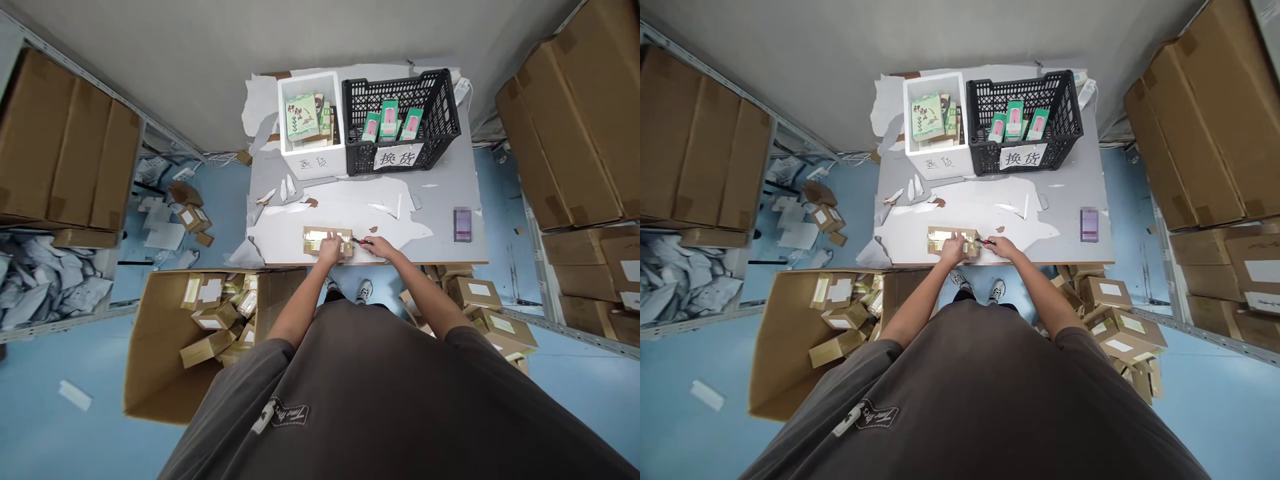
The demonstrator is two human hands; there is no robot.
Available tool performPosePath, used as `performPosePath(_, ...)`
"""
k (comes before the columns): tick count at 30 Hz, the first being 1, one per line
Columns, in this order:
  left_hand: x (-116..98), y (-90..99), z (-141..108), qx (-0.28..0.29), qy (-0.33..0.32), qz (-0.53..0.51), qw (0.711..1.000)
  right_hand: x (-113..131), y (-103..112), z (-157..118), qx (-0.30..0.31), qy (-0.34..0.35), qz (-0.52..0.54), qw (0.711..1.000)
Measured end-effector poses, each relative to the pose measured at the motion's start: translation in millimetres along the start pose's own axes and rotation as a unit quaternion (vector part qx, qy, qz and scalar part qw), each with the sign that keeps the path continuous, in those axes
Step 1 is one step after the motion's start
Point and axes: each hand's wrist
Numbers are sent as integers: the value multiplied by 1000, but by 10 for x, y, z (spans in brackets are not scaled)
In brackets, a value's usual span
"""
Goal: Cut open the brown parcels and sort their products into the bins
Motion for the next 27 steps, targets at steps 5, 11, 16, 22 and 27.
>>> performPosePath(5,24,-10,24,5,-8,-7,1000,104,-71,130,-24,-14,-77,997)
performPosePath(11,37,-37,51,12,3,-5,1000,74,-23,197,47,-50,10,998)
performPosePath(16,25,-17,59,14,3,-20,1000,66,-148,53,86,-108,202,970)
performPosePath(22,16,4,34,4,0,-24,1000,184,-267,-70,92,-111,234,961)
performPosePath(27,93,71,-7,-25,-21,-61,998,75,-155,-243,96,-103,203,969)
Point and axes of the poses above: each hand's wrist, its own z-axis towards the middle knuckle, its own y-axis out of the back of the hand, x = y × z, and after that the axes turned 10 degrees about -z, right-handed
